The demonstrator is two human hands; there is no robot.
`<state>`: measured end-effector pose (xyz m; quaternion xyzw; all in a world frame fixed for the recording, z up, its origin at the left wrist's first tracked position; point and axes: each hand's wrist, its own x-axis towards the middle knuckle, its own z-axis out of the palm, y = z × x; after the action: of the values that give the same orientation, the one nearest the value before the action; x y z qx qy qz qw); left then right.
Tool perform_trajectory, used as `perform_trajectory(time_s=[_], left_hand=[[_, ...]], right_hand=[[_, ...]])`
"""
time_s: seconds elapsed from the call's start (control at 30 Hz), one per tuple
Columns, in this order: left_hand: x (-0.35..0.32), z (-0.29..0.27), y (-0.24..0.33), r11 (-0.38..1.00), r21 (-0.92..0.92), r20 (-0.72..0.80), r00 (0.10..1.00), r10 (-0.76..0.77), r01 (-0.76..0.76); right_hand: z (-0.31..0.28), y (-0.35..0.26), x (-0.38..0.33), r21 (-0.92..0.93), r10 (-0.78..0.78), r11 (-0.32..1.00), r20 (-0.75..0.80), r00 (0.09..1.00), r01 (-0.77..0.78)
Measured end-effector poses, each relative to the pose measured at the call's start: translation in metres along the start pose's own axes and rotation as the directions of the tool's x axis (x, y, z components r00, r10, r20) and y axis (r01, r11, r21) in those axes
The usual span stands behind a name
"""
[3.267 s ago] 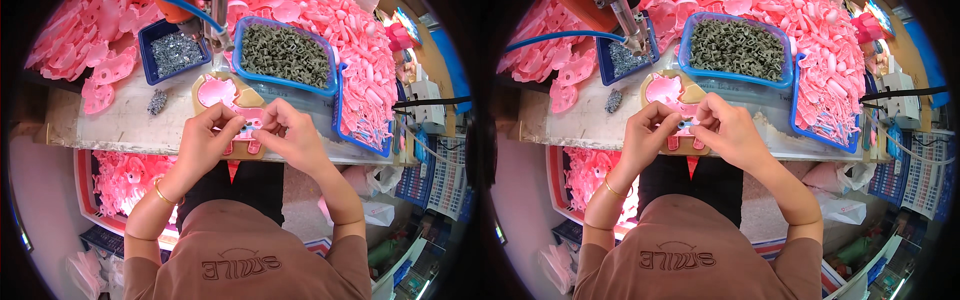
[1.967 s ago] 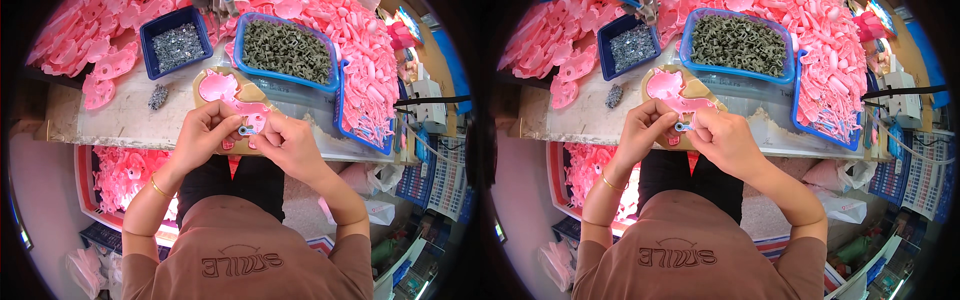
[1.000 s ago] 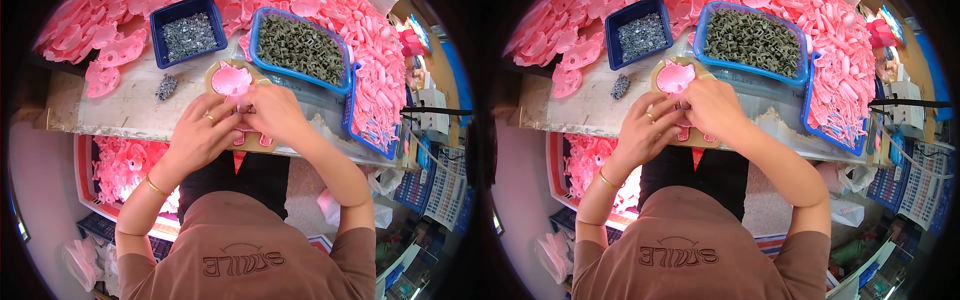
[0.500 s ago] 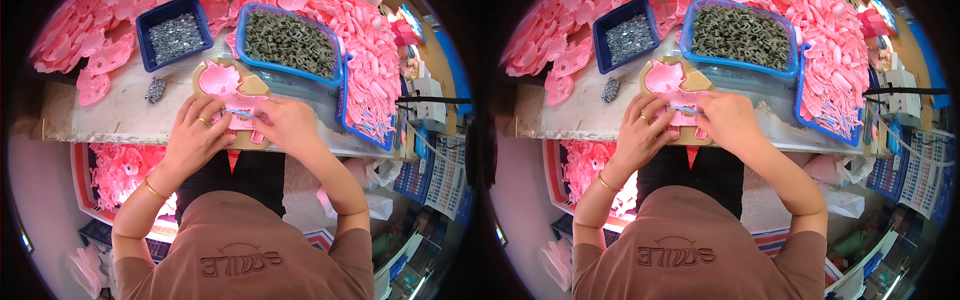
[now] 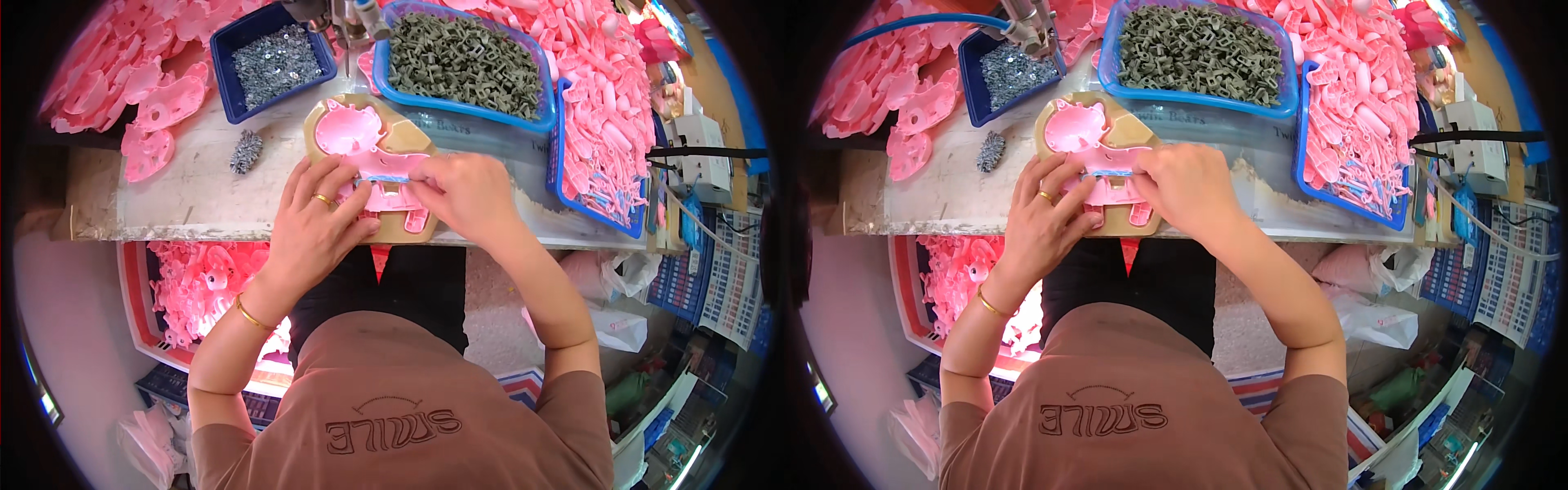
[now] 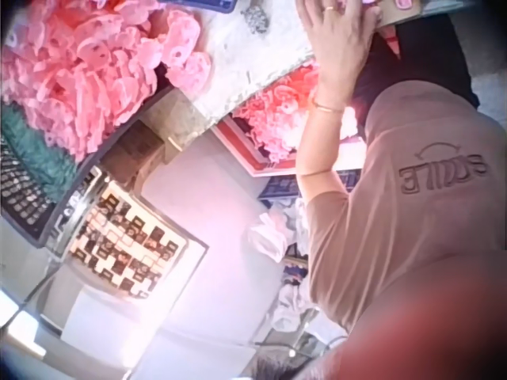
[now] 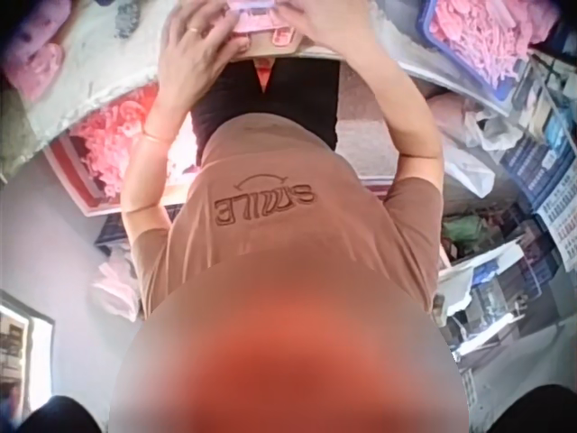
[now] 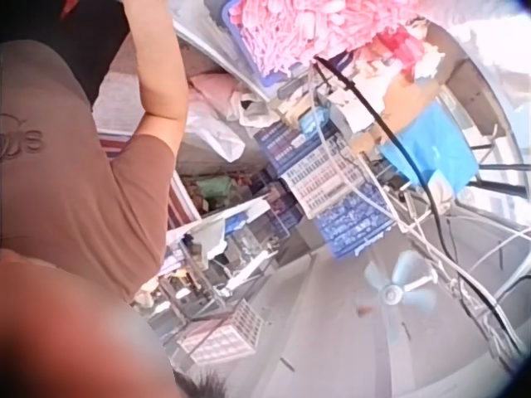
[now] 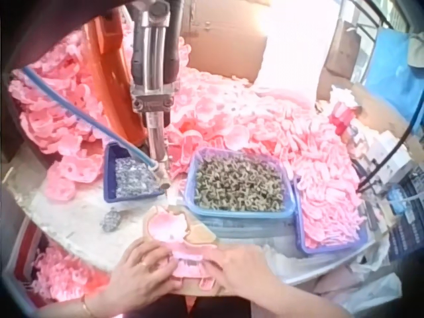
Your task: Assembling pink toy ponies by fitting parts together and using an electric screwdriver.
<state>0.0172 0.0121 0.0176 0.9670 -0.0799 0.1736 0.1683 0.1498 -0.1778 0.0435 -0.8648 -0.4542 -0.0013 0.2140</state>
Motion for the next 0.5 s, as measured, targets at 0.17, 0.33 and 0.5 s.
perform_trajectory(time_s=[0.17,0.33,0.5], left_hand=[[0.003,0.001,-0.001,0.999,-0.030,0.005,1.000,0.014,-0.013],[0.003,-0.001,0.002,0.999,-0.046,-0.071,0.997,-0.019,0.016],[0.001,0.002,0.000,0.997,-0.072,-0.022,1.000,0.001,-0.002]], right_hand=[[-0.007,-0.022,0.029,0.176,-0.133,0.976,0.005,0.991,0.130],[-0.023,-0.091,0.108,0.396,-0.141,0.854,-0.450,0.882,0.338],[-0.020,-0.093,0.178,0.433,0.148,0.892,-0.549,0.823,0.128]])
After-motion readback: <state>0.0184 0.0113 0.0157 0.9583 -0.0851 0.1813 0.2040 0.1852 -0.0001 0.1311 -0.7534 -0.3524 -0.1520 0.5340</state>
